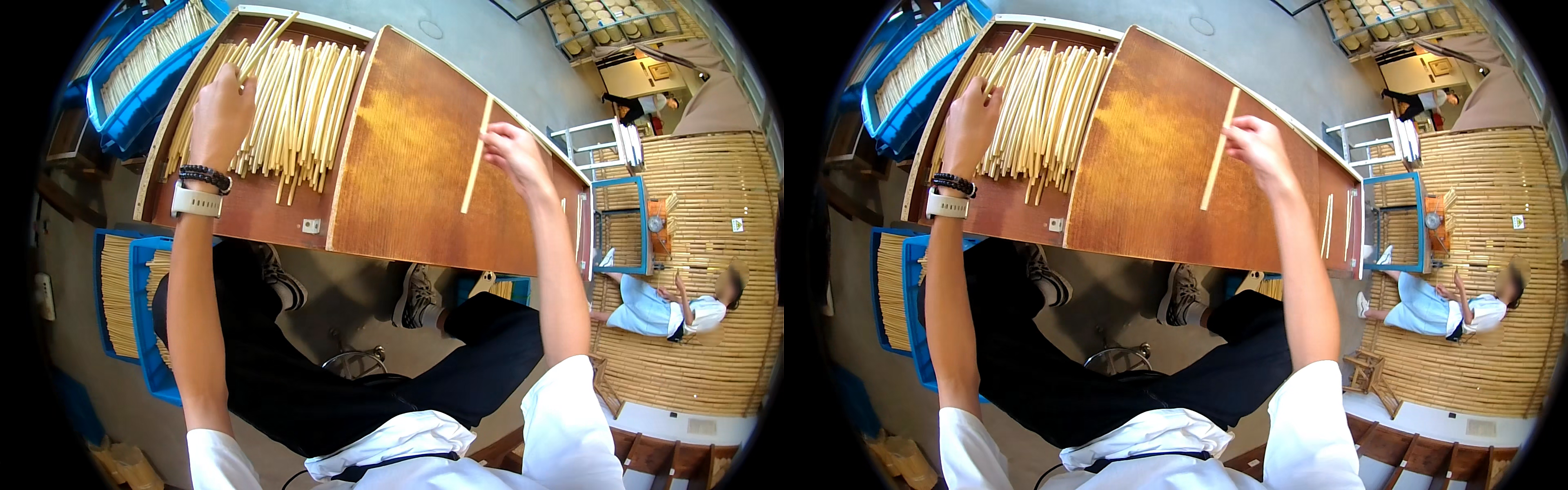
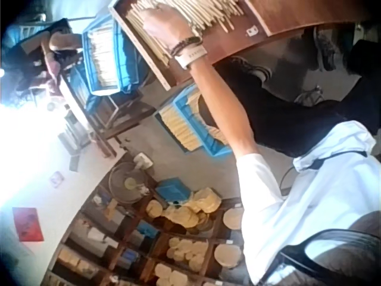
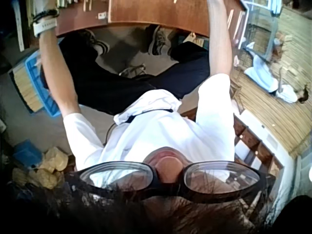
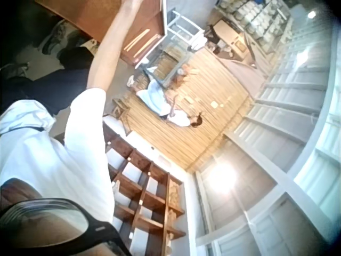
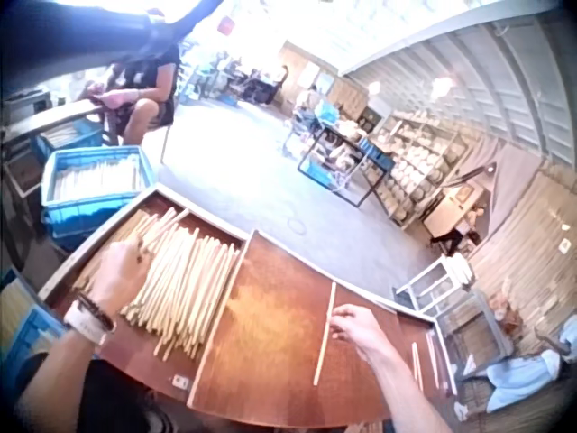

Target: The person picks up a bundle of thin wooden sticks from a blue bin, places them on a wooden surface, and sorts them individually into a row before placing some back into another bin.

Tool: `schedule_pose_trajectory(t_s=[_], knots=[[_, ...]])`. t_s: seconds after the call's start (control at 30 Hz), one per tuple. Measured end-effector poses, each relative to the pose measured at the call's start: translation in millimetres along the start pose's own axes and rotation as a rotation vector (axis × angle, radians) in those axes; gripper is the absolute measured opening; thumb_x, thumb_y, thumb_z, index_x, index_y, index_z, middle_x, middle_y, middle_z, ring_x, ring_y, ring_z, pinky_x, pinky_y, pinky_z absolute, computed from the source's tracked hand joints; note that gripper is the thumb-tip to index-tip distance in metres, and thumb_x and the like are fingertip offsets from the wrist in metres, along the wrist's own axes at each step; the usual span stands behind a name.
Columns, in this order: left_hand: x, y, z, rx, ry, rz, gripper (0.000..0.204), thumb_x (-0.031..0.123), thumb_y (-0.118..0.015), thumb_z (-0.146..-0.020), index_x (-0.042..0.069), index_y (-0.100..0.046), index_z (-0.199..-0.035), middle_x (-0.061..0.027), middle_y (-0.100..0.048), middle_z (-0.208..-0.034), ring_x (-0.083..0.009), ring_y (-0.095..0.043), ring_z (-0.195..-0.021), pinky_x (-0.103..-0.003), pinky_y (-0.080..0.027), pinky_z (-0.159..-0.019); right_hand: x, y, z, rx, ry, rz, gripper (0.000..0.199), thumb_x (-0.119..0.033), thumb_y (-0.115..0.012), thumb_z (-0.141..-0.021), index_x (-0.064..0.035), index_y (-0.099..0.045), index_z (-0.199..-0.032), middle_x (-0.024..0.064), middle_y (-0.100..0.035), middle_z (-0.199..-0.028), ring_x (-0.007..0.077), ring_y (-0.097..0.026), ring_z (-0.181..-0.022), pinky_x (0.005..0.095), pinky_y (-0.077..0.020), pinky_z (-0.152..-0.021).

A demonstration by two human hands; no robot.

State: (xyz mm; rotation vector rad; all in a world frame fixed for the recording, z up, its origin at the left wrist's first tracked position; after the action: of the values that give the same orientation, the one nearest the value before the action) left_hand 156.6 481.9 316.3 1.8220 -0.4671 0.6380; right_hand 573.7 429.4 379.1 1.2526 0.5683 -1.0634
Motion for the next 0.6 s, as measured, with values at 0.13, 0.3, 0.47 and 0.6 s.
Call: schedule_pose_trajectory(t_s=[0.13,0.3,0.47,0.6], knots=[[2.1,-4.9,2.8,0.000,-0.014,0.066,0.027,0.025,-0.060,-0.094,-0.002,-0.058,-0.095,-0.0253,-0.067,-0.083,-0.0425,-0.066,-0.081,-0.049,-0.051,-0.067,-38.6,-69.8,-9.4,-0.061,0.017,0.003,0.016,-0.009,-0.065,-0.088,0.0013,-0.061,-0.100,0.0059,-0.064,-0.086,0.0110,-0.063,-0.077,0.0231,-0.0520,-0.067],[7.6,-8.9,9.4,-0.021,-0.052,0.073,0.026,0.021,-0.059,-0.095,-0.004,-0.058,-0.099,-0.0249,-0.066,-0.079,-0.0413,-0.065,-0.077,-0.048,-0.051,-0.068,-52.9,-109.8,-21.6,-0.027,0.048,0.108,0.018,-0.008,-0.065,-0.086,0.0036,-0.060,-0.099,0.0075,-0.065,-0.084,0.0122,-0.064,-0.074,0.0238,-0.0527,-0.065],[0.8,-17.6,14.7,-0.074,-0.118,0.104,0.022,0.017,-0.059,-0.091,-0.005,-0.057,-0.090,-0.0288,-0.065,-0.081,-0.0452,-0.064,-0.078,-0.052,-0.052,-0.071,-53.9,-124.1,-26.1,0.053,0.125,0.227,0.017,-0.006,-0.067,-0.081,0.0043,-0.062,-0.094,0.0097,-0.069,-0.076,0.0127,-0.066,-0.062,0.0263,-0.0515,-0.052],[7.2,-12.0,19.3,-0.095,-0.110,0.128,0.022,0.016,-0.058,-0.090,-0.005,-0.057,-0.087,-0.0296,-0.065,-0.082,-0.0469,-0.064,-0.080,-0.053,-0.053,-0.072,-57.4,-127.9,-22.2,0.044,0.122,0.269,0.018,-0.009,-0.067,-0.083,0.0045,-0.064,-0.095,0.0095,-0.069,-0.079,0.0123,-0.066,-0.066,0.0252,-0.0534,-0.059]])
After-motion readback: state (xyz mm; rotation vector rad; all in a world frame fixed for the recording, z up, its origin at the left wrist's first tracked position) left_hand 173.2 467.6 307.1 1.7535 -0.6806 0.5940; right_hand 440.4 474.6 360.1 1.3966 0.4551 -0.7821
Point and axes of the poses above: each hand's wrist, its own z-axis away from the middle knuckle, its own y-axis out of the back of the hand, x = y × z, the point moved 3 cm from there along -z, towards the middle knuckle
